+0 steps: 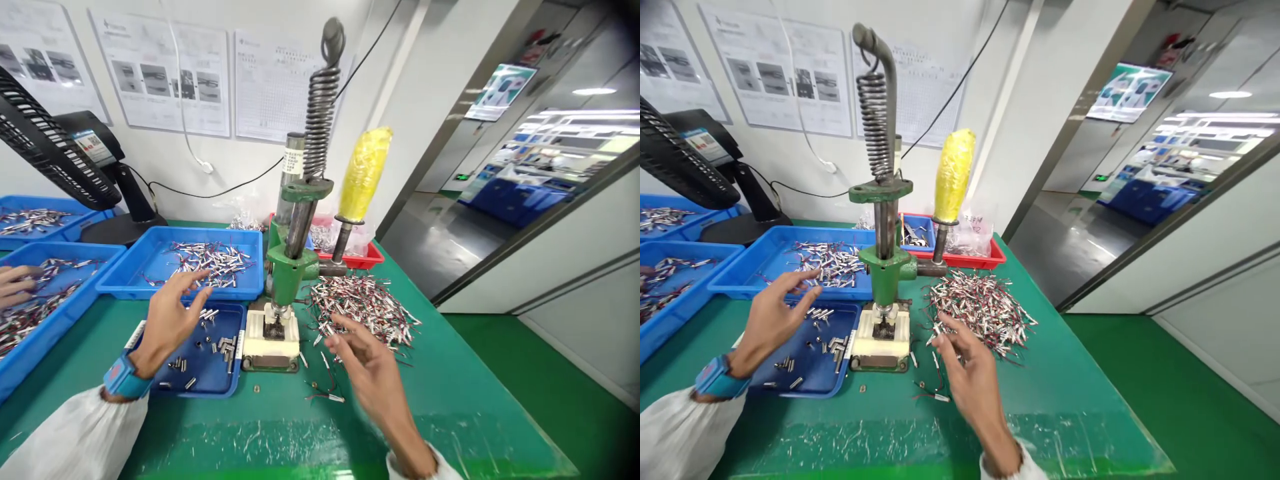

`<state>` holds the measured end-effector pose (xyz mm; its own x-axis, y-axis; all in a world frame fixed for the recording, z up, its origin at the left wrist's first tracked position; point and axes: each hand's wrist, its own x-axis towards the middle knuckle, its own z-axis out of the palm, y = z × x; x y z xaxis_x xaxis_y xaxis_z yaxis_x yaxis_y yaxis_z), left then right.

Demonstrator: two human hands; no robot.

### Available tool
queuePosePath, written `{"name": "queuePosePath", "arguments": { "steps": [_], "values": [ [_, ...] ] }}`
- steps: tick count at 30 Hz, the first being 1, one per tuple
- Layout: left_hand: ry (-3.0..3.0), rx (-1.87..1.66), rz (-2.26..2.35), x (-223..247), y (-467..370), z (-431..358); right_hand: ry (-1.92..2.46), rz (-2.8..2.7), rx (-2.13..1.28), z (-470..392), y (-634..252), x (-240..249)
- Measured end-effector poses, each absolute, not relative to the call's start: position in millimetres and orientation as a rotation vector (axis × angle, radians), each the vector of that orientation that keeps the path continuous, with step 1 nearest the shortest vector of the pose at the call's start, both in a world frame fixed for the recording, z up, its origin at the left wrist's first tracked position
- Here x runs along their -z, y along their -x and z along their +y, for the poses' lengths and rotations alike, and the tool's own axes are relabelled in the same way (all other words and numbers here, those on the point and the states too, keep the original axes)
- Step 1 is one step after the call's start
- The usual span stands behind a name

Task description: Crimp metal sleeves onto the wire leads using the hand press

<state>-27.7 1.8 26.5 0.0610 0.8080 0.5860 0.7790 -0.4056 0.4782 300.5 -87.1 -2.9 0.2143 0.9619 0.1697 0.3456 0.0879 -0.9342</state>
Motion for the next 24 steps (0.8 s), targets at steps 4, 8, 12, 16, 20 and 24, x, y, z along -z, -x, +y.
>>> {"name": "queuePosePath", "arguments": {
  "steps": [4,8,12,16,20,24],
  "values": [
    [-2.489,-1.016,1.252,-30,0,-50,1.493,-1.213,-0.834,-120,-297,17],
    [-2.672,-0.594,1.159,-23,-22,-81,1.510,-1.129,-0.817,-136,-290,18],
    [-2.829,-0.405,1.223,-9,-32,-91,1.484,-1.063,-0.917,-146,-282,18],
    [-2.896,-0.428,1.232,4,-32,-99,1.377,-1.036,-1.004,-154,-275,27],
    [-2.941,-0.532,1.237,10,-31,-109,1.432,-1.029,-0.956,-159,-272,32],
    [-2.937,-0.536,1.199,9,-36,-113,1.518,-1.091,-0.896,-165,-271,29]
  ]
}}
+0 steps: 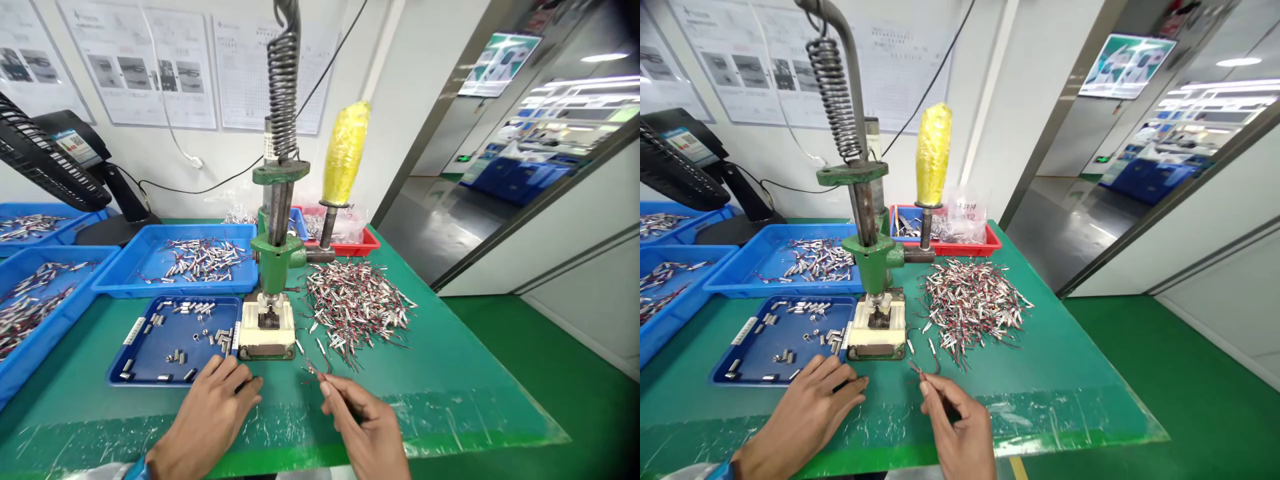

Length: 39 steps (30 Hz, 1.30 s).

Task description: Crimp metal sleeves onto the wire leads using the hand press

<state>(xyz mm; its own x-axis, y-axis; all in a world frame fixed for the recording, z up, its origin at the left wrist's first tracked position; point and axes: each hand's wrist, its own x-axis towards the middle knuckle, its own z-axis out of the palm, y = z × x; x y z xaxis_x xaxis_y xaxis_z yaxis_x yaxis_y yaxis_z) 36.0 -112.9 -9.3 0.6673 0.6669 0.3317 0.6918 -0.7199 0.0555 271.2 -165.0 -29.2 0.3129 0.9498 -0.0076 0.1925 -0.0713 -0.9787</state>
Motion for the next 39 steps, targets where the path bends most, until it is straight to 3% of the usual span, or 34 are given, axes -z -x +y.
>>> {"name": "queuePosePath", "arguments": {
  "steps": [4,7,11,15,20,24,39],
  "values": [
    [2.849,0.435,-1.137,14,-39,-114,1.537,-1.192,-0.875,-171,-270,30],
    [2.897,0.567,-1.200,20,-40,-115,1.548,-1.205,-0.802,-173,-267,31],
    [3.015,1.221,-1.779,18,-52,-117,1.503,-1.155,-0.602,-173,-250,29],
    [2.581,2.013,-2.578,6,-70,-119,1.380,-1.248,-0.346,-168,-224,22],
    [2.176,2.521,-2.791,-4,-80,-120,1.286,-1.427,-0.108,-158,-210,19],
    [2.024,2.702,-2.830,-5,-80,-119,1.271,-1.467,-0.022,-154,-209,20],
    [2.090,2.866,-2.705,1,-82,-118,1.312,-1.530,-0.422,-151,-211,3]
  ]
}}
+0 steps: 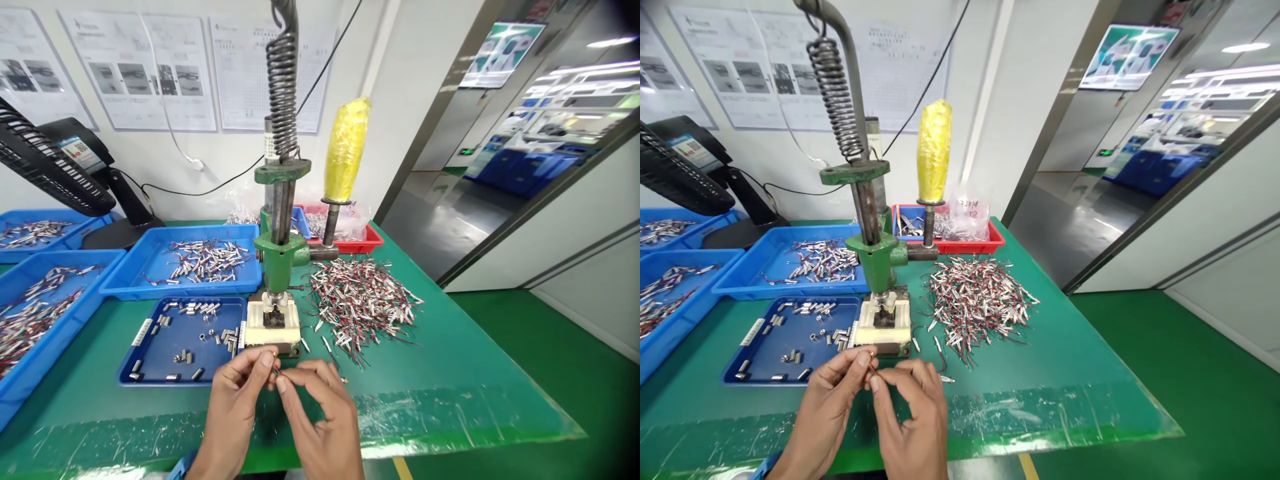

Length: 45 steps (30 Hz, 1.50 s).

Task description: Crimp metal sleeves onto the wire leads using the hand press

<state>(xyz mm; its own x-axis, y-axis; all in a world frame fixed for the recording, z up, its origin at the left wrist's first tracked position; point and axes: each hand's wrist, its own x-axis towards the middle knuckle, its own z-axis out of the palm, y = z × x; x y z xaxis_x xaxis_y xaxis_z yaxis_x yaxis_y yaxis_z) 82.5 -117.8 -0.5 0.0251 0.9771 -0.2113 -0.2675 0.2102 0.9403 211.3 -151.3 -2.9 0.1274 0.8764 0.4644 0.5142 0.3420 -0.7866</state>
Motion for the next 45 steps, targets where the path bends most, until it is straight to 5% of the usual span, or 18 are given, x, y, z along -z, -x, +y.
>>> {"name": "queuePosePath", "arguments": {
  "steps": [12,26,35,45],
  "values": [
    [-1.029,-1.211,1.214,-4,-79,-117,1.289,-1.368,-0.492,-147,-213,1],
    [-0.836,-0.924,0.946,-10,-73,-112,1.199,-1.159,-1.343,-135,-231,-6],
    [-1.102,-0.787,0.999,-13,-66,-107,1.308,-1.313,-1.287,-133,-233,-5],
    [-1.013,-1.238,1.236,-1,-61,-102,1.380,-1.243,-1.183,-140,-227,-9]
  ]
}}
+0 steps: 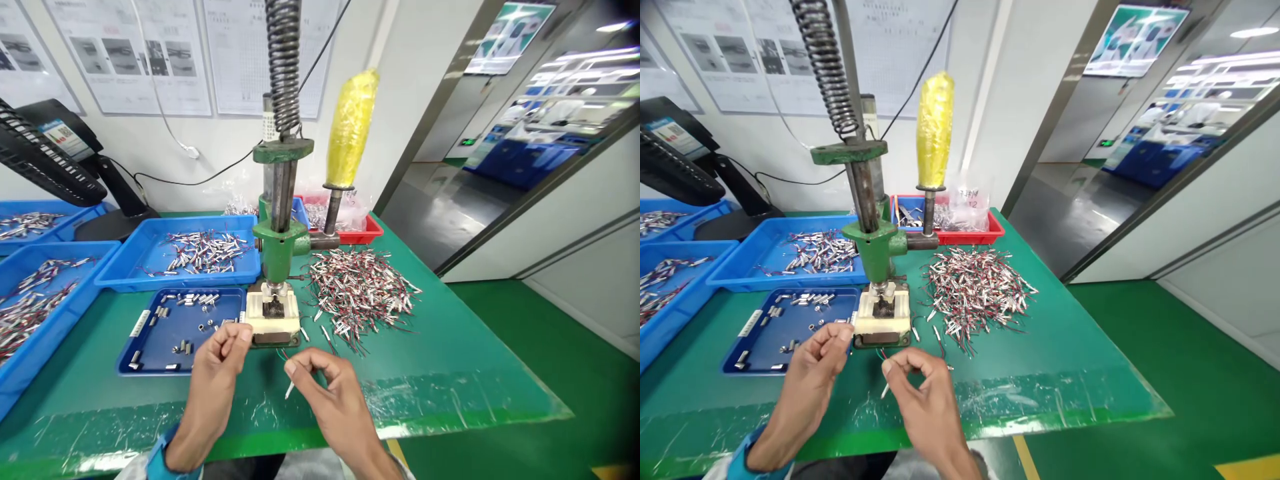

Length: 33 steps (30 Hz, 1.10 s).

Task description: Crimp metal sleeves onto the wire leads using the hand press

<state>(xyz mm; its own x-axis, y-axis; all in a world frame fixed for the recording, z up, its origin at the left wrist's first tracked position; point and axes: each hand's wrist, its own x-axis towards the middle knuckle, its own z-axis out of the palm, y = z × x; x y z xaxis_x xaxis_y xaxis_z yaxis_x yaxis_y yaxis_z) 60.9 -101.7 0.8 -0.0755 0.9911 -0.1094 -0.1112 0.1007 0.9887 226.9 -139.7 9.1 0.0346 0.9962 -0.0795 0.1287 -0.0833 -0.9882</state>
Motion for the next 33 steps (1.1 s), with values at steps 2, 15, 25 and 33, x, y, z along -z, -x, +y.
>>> {"name": "queuePosePath", "arguments": {
  "steps": [2,15,25,33],
  "values": [
    [-1.219,-1.134,1.220,-6,-57,-103,1.341,-1.236,-1.302,-137,-229,-10],
    [-1.879,-0.824,1.044,-9,-41,-91,1.256,-1.402,-1.265,-134,-235,-10],
    [-1.246,-0.906,1.230,-8,-57,-101,1.197,-1.714,-0.218,-140,-225,1],
    [-0.407,-0.994,0.991,-26,-66,-102,1.381,-1.506,-0.475,-141,-214,1]
  ]
}}
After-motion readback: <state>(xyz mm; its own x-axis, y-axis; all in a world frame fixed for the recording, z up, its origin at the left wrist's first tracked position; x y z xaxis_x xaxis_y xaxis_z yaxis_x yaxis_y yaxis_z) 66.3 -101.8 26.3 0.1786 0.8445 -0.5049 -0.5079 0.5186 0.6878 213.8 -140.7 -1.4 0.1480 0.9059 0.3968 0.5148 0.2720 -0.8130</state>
